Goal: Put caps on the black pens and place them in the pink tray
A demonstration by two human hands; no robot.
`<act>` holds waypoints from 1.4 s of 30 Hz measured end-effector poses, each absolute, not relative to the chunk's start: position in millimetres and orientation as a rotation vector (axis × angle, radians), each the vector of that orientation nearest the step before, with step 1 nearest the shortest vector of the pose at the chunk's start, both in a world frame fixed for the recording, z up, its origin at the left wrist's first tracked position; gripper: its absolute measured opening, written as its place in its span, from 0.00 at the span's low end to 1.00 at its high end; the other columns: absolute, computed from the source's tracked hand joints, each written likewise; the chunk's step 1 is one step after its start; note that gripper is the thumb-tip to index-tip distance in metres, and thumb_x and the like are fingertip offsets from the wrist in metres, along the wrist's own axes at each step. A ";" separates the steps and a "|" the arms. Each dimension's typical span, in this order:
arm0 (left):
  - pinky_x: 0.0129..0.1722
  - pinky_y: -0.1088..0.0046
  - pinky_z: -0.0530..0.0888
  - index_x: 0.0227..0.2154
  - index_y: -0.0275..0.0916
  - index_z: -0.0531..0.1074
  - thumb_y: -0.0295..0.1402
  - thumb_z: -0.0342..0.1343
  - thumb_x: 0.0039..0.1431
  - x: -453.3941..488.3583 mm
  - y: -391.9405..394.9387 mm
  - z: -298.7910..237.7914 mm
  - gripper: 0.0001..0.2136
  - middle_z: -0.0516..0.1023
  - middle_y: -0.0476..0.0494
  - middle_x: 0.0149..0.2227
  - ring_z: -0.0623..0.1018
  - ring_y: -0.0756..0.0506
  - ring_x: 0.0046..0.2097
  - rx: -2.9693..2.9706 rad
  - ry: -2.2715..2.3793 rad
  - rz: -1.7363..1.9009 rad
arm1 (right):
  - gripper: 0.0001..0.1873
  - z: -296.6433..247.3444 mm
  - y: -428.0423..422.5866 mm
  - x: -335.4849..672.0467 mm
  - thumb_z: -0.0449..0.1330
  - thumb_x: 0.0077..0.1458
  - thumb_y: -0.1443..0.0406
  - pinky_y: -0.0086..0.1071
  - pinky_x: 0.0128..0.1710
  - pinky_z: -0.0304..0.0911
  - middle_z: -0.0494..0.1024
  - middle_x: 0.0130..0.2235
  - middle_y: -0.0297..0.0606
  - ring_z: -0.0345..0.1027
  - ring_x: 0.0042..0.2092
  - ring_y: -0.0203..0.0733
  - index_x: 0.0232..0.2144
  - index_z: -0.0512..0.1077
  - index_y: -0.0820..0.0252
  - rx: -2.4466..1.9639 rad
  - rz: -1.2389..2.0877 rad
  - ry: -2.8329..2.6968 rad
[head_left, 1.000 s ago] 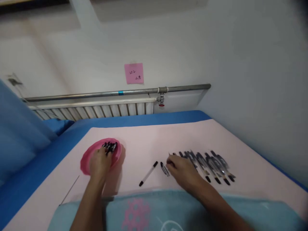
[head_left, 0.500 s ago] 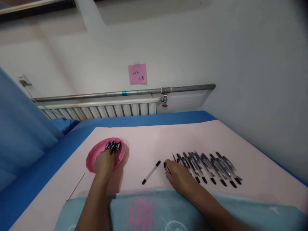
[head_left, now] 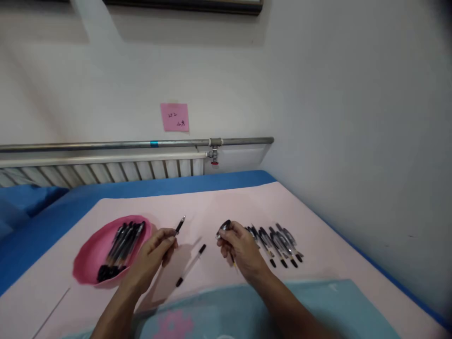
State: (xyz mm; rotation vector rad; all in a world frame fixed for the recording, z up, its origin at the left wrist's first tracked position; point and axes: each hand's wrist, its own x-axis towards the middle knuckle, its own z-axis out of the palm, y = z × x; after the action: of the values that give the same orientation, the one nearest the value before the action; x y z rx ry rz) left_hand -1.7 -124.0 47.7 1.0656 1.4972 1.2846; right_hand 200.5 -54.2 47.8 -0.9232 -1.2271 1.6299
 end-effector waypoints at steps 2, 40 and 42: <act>0.19 0.79 0.55 0.36 0.39 0.66 0.43 0.50 0.51 17.9 -123.9 43.7 0.14 0.67 0.53 0.25 0.61 0.55 0.21 1.074 1.400 1.153 | 0.10 47.5 -53.0 200.3 0.59 0.44 0.61 0.23 0.18 0.54 0.67 0.23 0.30 0.61 0.23 0.31 0.25 0.62 0.60 -0.846 1.647 -1.068; 0.29 0.72 0.65 0.39 0.41 0.70 0.42 0.47 0.52 -42.5 -125.4 47.2 0.15 0.75 0.44 0.33 0.73 0.46 0.32 1.242 2.400 1.204 | 0.13 45.3 -63.9 192.8 0.57 0.45 0.62 0.23 0.14 0.48 0.64 0.19 0.27 0.54 0.17 0.28 0.34 0.67 0.63 -1.003 1.635 -1.361; 0.28 0.69 0.65 0.39 0.40 0.70 0.43 0.45 0.53 -65.6 -130.2 49.2 0.17 0.76 0.39 0.35 0.74 0.41 0.34 1.146 2.666 0.984 | 0.11 46.7 -59.1 197.8 0.57 0.44 0.63 0.23 0.14 0.48 0.64 0.19 0.27 0.54 0.17 0.28 0.32 0.67 0.62 -0.994 1.599 -1.321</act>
State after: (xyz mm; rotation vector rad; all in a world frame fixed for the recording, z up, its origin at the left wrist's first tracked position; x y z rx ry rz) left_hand -65.6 -130.2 49.2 1.1460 2.6663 0.9843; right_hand 197.8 -59.1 46.7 -0.9941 -1.3208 1.5991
